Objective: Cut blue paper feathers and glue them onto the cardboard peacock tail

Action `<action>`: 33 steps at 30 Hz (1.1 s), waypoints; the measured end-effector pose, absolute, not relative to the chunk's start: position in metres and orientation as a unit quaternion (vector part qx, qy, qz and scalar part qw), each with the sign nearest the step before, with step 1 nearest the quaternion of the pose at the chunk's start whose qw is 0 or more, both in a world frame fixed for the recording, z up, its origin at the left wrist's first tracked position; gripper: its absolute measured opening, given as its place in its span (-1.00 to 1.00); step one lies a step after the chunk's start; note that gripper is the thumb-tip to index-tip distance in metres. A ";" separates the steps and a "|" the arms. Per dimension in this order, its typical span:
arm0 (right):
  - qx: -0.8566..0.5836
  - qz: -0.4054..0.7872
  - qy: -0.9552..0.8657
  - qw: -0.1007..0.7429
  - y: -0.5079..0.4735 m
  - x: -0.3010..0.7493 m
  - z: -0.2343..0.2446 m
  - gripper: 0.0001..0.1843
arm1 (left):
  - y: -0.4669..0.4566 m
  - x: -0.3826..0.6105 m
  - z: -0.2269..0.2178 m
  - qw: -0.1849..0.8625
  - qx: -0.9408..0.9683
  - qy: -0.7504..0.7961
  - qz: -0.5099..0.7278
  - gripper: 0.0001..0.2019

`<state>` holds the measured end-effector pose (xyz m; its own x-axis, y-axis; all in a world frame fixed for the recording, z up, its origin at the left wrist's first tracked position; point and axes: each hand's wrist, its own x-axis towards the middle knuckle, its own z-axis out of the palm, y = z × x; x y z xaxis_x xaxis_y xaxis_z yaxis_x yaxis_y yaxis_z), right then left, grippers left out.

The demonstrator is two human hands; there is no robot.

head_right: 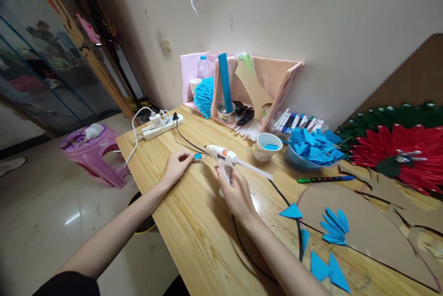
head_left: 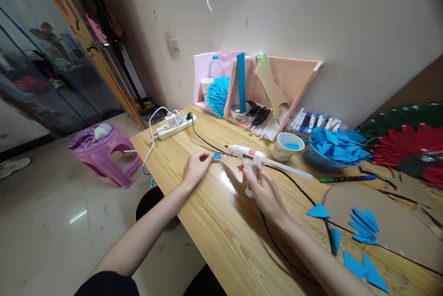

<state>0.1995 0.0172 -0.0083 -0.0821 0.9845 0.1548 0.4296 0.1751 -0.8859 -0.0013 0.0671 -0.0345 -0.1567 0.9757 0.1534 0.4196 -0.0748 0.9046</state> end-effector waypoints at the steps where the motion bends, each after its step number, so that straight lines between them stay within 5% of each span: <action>1: -0.542 0.351 -0.647 0.406 0.010 0.203 -0.011 -0.58 | 0.066 0.000 -0.036 0.302 0.576 0.610 0.453 -0.74; 33: -0.522 0.368 -0.667 0.384 0.000 0.205 -0.034 -0.71 | 0.060 0.008 -0.032 0.323 0.608 0.588 0.424 -0.73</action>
